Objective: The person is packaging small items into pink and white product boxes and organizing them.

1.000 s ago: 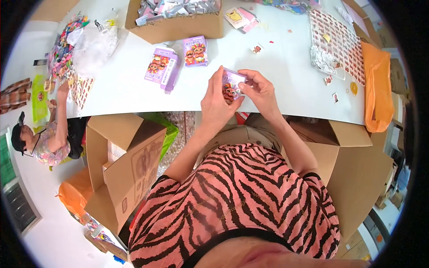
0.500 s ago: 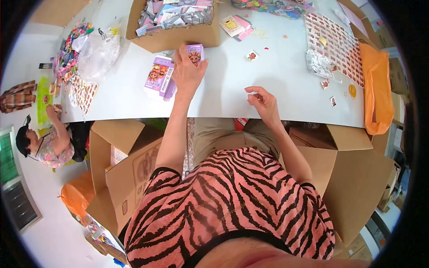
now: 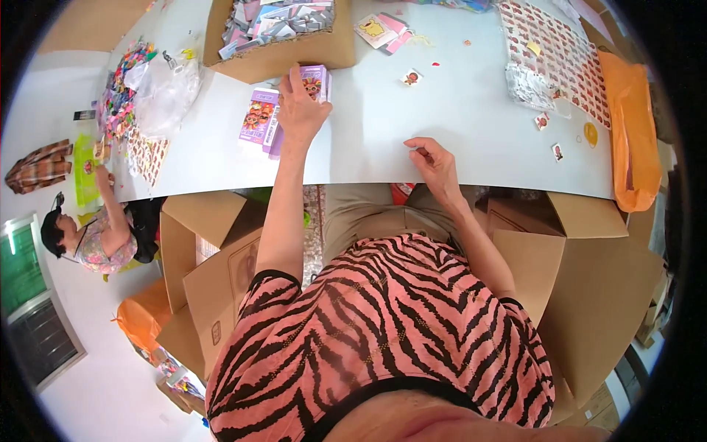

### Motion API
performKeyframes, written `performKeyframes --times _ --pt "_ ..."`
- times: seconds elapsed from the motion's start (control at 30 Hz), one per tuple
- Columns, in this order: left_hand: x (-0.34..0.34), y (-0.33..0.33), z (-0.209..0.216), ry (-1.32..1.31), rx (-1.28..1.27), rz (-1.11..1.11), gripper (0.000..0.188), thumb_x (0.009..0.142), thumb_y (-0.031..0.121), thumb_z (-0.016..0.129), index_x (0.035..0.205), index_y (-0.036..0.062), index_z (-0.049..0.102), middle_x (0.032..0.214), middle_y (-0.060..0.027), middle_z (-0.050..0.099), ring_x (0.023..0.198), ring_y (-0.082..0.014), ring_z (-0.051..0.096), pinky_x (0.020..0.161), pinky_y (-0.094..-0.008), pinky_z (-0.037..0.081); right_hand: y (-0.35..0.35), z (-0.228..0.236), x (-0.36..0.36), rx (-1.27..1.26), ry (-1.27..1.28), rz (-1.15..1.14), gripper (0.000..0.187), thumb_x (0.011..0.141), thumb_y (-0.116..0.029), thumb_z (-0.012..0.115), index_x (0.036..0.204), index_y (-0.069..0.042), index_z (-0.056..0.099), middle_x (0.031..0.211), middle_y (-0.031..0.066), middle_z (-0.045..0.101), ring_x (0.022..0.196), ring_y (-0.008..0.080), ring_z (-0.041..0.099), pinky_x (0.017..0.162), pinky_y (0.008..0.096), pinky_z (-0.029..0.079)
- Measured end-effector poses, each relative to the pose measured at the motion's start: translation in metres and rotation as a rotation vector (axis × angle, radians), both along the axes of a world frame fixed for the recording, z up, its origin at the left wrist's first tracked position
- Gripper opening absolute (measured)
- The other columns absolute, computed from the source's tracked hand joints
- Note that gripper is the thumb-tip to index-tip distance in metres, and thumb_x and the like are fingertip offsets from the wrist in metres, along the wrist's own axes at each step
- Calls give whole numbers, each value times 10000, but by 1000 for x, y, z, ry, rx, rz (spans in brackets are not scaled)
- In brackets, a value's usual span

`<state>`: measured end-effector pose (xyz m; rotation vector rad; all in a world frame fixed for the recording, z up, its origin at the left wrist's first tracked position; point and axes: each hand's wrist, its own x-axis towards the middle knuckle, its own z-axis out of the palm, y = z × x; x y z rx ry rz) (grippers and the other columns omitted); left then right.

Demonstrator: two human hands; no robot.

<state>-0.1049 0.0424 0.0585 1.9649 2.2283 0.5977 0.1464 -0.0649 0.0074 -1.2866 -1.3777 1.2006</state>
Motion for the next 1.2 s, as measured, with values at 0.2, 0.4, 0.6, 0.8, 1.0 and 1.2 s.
performKeyframes --times 0.2,0.4,0.6,0.8,1.0,1.2 --pt "2 -6 7 -69 -30 -37 993 604 262 788 1406 101 224 1329 -251 370 1150 -446 467 901 -512 451 11 13 -4 -142 -49 93 203 870 -57 572 1065 -27 623 807 -7 592 709 54 492 646 210 420" --pt "-20 7 -2 -435 54 -47 922 687 418 764 1374 26 291 1258 -283 454 1160 -412 481 922 -463 435 45 19 -30 1 34 231 290 881 -91 561 1164 -30 571 1095 85 619 863 109 588 766 256 474" --pt "-19 6 -2 -970 -86 15 789 853 422 619 1366 -91 311 1283 -270 486 1189 -308 494 964 -369 406 96 11 -83 -87 224 295 610 936 -313 541 1414 -22 298 1378 140 424 1252 212 427 1030 346 351" --pt "-6 -5 -8 -1137 -107 63 483 943 300 507 1304 -17 461 1180 -102 574 1072 -165 519 963 -302 360 101 46 -125 -271 462 280 593 952 -388 490 1397 -56 281 1334 118 441 1224 202 424 1044 360 304" --pt "-2 1 -16 -1106 -16 100 391 926 233 501 1239 0 499 1048 -103 628 912 -169 587 822 -315 449 113 32 -144 -190 365 235 508 942 -389 503 1296 -50 371 1266 104 466 1178 189 442 1018 342 329" --pt "0 9 -30 -1054 63 140 454 883 255 547 1235 -27 494 1049 -159 629 931 -222 608 820 -340 465 116 30 -141 -252 404 241 653 942 -410 496 1448 -94 230 1373 65 416 1294 174 339 1103 351 183"
